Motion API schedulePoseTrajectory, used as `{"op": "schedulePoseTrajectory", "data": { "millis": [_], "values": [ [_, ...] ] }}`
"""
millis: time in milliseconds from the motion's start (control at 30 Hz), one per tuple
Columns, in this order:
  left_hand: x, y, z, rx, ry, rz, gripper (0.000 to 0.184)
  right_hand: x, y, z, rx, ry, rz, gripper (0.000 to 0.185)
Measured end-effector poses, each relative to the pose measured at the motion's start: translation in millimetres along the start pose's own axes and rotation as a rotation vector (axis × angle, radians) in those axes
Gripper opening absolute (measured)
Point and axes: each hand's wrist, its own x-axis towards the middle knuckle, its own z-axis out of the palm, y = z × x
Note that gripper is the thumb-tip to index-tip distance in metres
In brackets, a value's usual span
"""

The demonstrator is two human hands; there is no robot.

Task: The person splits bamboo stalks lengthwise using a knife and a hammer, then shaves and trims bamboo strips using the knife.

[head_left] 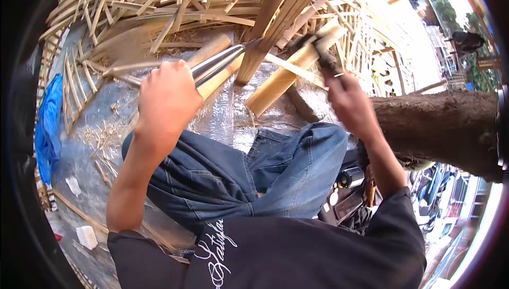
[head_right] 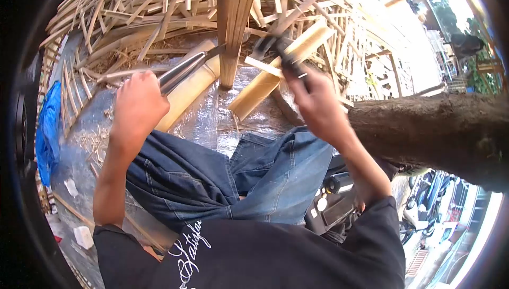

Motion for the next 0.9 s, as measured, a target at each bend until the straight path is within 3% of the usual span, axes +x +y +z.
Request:
{"op": "schedulePoseTrajectory", "data": {
  "millis": [33,67,133,167,200,233,267,333,400,433,467,533,567,633,667,733,767,833,900],
  "values": [
    [-2.9,-0.1,1.9,-0.003,0.019,0.000,0.020,-2.6,-10.5,-14.1,0.120,0.090,0.010,0.040],
    [-4.2,0.7,2.8,-0.006,0.009,0.000,0.020,-3.6,-28.7,-33.5,0.239,0.164,0.165,0.044],
    [-3.2,2.7,-0.9,-0.037,0.015,0.001,0.020,12.9,-48.0,-47.8,0.580,0.411,-0.058,0.051],
    [-1.6,3.0,-1.9,-0.037,0.015,0.003,0.020,25.6,-29.1,-42.1,0.755,0.377,-0.175,0.046],
    [0.9,3.5,-3.4,-0.029,-0.006,0.013,0.020,32.3,-12.3,-23.8,0.716,0.386,-0.235,0.046],
    [3.0,4.0,-5.2,-0.025,-0.024,0.017,0.020,37.6,8.0,3.7,0.482,0.331,-0.181,0.045],
    [5.4,3.7,-6.7,-0.028,-0.016,0.014,0.020,42.0,22.5,26.5,0.146,0.125,-0.059,0.045],
    [15.6,-1.6,-9.6,-0.029,-0.039,0.006,0.021,34.7,25.6,34.2,-0.117,-0.082,0.070,0.043],
    [20.1,-7.9,-8.5,-0.033,-0.060,-0.012,0.022,33.5,23.3,16.7,0.194,0.001,0.084,0.045],
    [22.7,-10.0,-7.5,-0.033,-0.086,0.005,0.022,26.7,-13.8,3.6,0.219,0.131,0.200,0.046],
    [25.1,-10.0,-7.6,-0.035,-0.093,0.001,0.022,29.7,-38.6,-11.3,0.250,0.243,0.184,0.051],
    [27.9,-7.1,-12.4,-0.023,-0.080,0.004,0.024,41.8,-52.2,-30.5,0.620,0.372,-0.056,0.051],
    [30.1,-5.1,-14.5,-0.022,-0.080,0.005,0.024,55.1,-23.9,-21.3,0.564,0.405,-0.245,0.049],
    [34.4,0.8,-19.3,-0.009,-0.043,0.054,0.022,76.9,36.6,18.7,0.268,0.157,-0.141,0.047],
    [38.3,2.3,-21.0,-0.011,-0.035,0.056,0.022,83.4,50.3,38.0,0.030,-0.125,0.138,0.046],
    [48.4,-0.6,-25.3,-0.006,-0.099,0.009,0.024,69.6,74.3,44.9,-0.073,-0.087,0.262,0.046],
    [48.5,-4.1,-19.4,0.021,-0.031,0.033,0.024,66.1,81.9,44.4,-0.069,-0.062,0.299,0.045],
    [50.0,-11.0,-21.7,0.002,-0.067,0.017,0.024,39.0,71.7,37.4,0.199,0.029,0.407,0.045],
    [51.9,-8.8,-21.4,-0.018,-0.101,0.032,0.024,37.3,58.5,23.4,0.194,0.229,0.372,0.050]
  ]
}}
